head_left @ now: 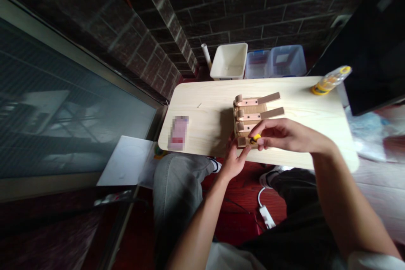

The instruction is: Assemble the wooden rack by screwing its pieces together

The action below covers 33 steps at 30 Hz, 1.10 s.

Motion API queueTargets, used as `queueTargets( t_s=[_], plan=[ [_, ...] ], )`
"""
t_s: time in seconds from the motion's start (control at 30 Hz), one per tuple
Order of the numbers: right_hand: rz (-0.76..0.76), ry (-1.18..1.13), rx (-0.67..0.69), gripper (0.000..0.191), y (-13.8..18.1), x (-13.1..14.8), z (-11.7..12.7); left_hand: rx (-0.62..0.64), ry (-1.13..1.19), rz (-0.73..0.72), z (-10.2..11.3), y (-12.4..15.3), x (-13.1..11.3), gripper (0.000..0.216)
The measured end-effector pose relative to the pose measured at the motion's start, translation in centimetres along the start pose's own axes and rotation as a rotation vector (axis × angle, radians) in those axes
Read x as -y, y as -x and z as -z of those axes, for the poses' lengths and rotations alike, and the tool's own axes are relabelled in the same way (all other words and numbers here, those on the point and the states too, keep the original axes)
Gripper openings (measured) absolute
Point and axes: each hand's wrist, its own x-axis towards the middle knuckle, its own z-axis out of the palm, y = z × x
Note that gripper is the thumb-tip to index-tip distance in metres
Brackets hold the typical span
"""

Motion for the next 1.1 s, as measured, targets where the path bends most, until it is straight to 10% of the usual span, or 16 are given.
queueTargets(
  t_s=[1.1],
  plan=[
    [0.051, 0.03, 0.016, 0.032, 0.39, 0.49, -0.5, -0.022, -0.009, -0.032, -0.05, -0.02, 0.37, 0.055]
  ],
)
